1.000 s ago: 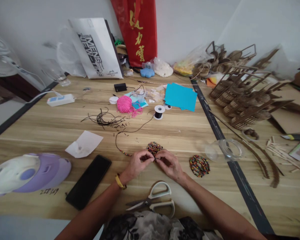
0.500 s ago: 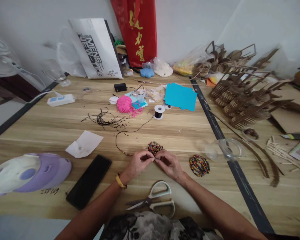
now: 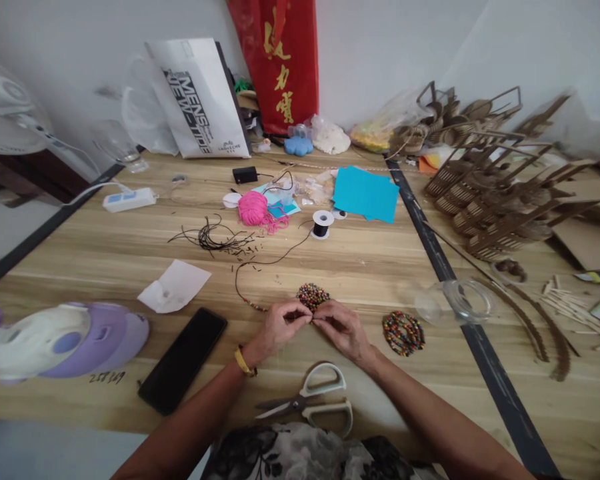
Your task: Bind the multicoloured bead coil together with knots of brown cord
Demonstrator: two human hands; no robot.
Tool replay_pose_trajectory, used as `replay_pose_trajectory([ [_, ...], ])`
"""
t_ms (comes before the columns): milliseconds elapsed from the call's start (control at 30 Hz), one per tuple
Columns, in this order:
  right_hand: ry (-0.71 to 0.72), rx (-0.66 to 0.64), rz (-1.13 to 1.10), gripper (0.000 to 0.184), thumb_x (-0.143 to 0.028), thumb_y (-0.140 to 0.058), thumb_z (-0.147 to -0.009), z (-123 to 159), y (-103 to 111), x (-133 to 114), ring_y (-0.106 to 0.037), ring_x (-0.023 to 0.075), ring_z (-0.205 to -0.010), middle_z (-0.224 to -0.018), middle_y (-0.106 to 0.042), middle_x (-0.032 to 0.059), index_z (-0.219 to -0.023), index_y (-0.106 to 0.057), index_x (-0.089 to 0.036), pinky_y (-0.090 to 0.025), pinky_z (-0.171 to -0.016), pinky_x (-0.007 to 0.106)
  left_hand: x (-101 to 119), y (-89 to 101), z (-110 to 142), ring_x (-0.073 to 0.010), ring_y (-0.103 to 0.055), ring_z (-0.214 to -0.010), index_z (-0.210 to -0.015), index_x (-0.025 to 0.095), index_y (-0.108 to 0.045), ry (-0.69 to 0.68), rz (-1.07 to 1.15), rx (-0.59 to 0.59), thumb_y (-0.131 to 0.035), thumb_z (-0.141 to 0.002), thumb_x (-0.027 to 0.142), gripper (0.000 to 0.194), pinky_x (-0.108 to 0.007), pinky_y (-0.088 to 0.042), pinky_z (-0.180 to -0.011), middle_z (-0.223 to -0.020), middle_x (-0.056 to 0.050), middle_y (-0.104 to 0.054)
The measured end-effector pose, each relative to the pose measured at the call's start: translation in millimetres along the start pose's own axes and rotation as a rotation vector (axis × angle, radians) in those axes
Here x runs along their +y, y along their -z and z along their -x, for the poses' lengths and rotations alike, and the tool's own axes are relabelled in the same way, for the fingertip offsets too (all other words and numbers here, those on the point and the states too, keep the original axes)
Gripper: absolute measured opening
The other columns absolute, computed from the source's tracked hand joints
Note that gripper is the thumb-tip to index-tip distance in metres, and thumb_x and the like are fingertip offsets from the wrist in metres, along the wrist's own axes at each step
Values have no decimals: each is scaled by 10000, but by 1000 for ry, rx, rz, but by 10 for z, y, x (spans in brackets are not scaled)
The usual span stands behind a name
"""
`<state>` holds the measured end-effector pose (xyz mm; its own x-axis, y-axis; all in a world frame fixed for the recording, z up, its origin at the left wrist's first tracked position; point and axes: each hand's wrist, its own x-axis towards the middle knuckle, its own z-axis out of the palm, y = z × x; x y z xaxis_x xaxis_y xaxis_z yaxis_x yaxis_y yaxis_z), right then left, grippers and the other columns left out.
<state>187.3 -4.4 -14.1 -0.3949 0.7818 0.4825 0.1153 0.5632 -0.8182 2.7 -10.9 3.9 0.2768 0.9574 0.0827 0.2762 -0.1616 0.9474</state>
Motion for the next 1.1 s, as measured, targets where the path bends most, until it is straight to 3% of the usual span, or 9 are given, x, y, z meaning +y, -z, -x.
replay_pose_trajectory([
  [1100, 1, -31, 58, 112, -204, -501, -956, 25, 12, -15, -620, 175, -818, -865, -652, 74, -967, -610, -184, -520, -737, 294, 52, 25, 11, -164, -619, -739, -776, 130, -699, 13, -14, -3, -623, -803, 233, 131, -258, -476, -696, -758, -60, -699],
])
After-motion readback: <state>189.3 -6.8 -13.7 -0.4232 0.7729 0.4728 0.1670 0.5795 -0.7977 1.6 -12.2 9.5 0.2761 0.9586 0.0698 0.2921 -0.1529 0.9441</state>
